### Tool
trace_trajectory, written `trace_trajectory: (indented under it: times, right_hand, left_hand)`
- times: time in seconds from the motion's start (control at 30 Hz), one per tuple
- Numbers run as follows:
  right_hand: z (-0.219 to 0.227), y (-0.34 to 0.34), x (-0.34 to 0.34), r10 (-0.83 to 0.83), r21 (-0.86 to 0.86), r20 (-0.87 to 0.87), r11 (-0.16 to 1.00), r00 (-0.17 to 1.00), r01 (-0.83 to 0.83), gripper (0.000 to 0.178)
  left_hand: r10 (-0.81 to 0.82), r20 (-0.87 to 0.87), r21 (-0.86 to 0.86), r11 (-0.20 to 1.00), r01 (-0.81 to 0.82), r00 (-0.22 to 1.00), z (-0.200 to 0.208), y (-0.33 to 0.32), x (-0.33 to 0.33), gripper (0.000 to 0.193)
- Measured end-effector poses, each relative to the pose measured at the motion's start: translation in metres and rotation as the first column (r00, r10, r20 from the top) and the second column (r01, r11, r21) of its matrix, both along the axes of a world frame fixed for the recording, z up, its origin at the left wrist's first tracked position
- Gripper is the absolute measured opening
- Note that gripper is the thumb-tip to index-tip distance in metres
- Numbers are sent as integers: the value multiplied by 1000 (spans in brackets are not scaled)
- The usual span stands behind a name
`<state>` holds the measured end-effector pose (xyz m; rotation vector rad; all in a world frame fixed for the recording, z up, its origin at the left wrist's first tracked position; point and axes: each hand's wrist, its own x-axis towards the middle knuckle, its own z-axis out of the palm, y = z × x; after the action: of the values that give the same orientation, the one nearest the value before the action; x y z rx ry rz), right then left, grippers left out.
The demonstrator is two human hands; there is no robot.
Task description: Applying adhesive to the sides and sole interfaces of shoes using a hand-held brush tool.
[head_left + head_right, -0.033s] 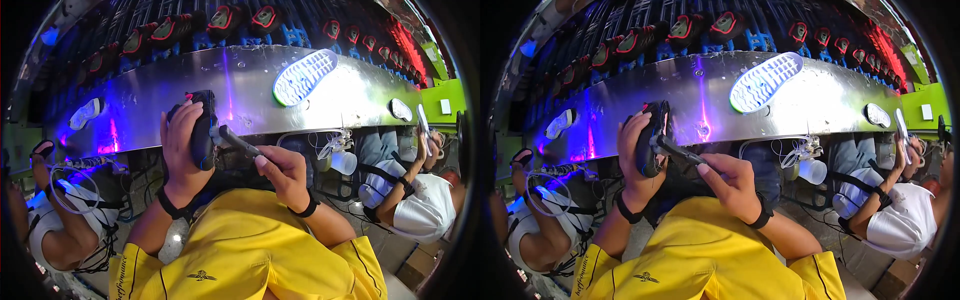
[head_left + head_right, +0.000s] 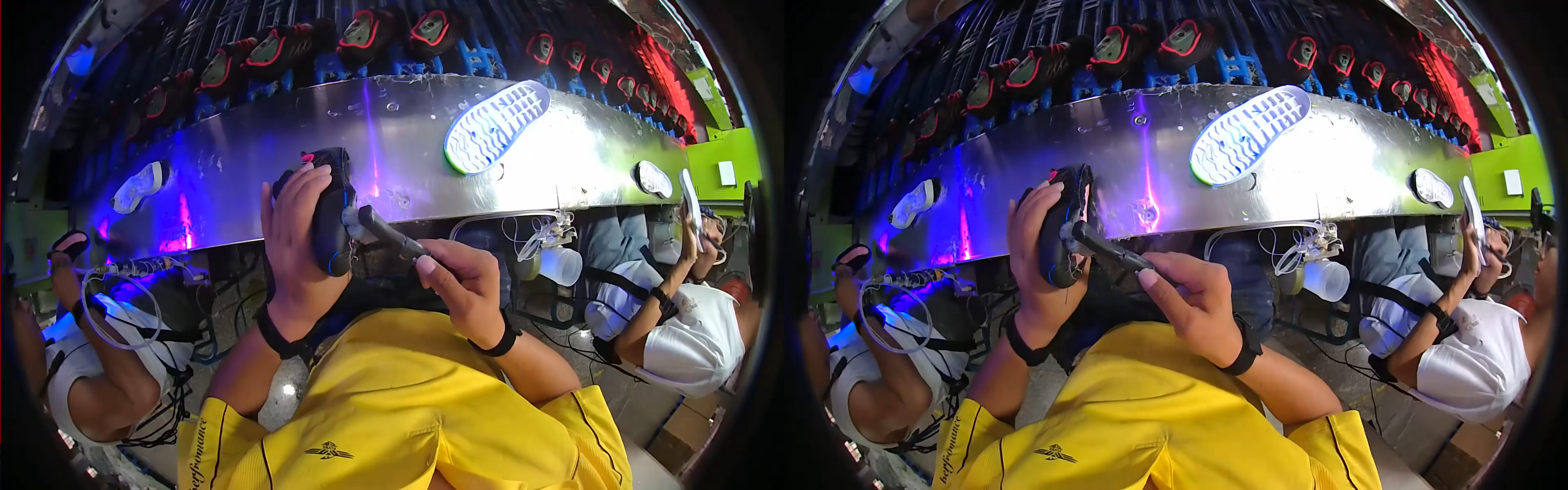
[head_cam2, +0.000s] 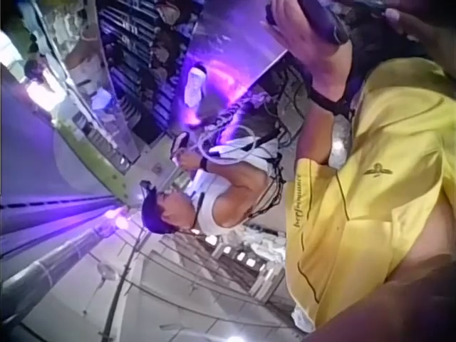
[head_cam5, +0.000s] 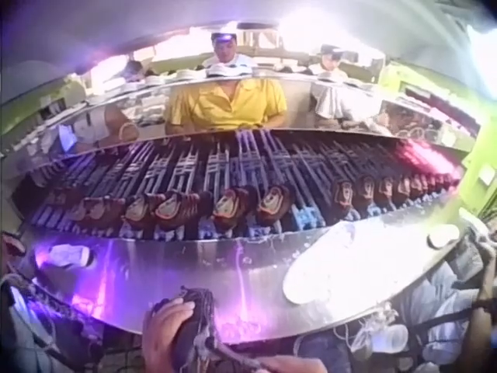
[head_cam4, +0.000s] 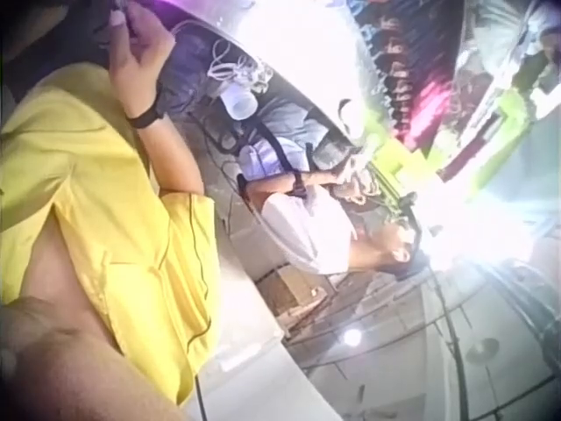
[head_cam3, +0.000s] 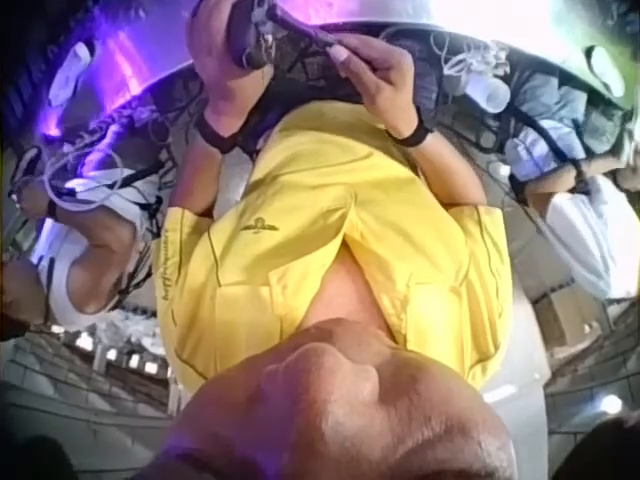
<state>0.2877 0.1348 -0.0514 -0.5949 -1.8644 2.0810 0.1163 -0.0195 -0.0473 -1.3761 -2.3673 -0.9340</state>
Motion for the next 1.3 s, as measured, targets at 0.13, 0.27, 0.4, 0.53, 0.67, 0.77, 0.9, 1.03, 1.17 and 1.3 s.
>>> trace_trajectory:
  times: [0.13, 0.27, 0.4, 0.53, 0.67, 0.77, 0.9, 1.03, 1.17, 1.3]
  right_hand:
    - [16, 5, 4, -3, 152, -50, 988, 999, 10, 17]
    - [26, 12, 5, -69, 302, -75, 949, 995, 89, 17]
    - [42, 27, 0, -133, 461, -83, 874, 988, 156, 16]
    - [52, 47, -10, -83, 634, -80, 764, 993, 115, 17]
    - [49, 59, -29, -76, 607, -94, 786, 993, 117, 18]
    - [27, 64, -45, -45, 519, -176, 845, 983, 131, 20]
    - [7, 63, -66, -37, 464, -201, 877, 979, 128, 21]
    - [-16, 54, -79, -73, 378, -273, 909, 959, 177, 22]
    - [-28, 45, -86, -72, 286, -270, 946, 960, 152, 19]
    - [-34, 37, -85, -104, 235, -216, 960, 971, 155, 19]
  left_hand:
    - [73, 17, -22, 997, -73, 997, 12, 16, 3, 70]
    - [85, 67, -110, 991, -78, 994, 22, 28, 0, 82]
    - [91, 71, -184, 980, -76, 993, 33, 40, -5, 88]
    - [66, 62, -202, 978, -52, 996, 42, 49, -19, 77]
    - [21, 162, -246, 969, 20, 987, 53, 51, -38, 77]
    - [21, 198, -225, 974, 25, 980, 52, 52, -51, 73]
    - [-4, 225, -208, 977, 52, 974, 51, 52, -69, 69]
    - [26, 385, -249, 965, 77, 923, 57, 55, -83, 69]
    - [37, 500, -261, 959, 110, 866, 65, 57, -96, 72]
    - [-18, 466, -272, 949, 163, 885, 63, 56, -111, 71]
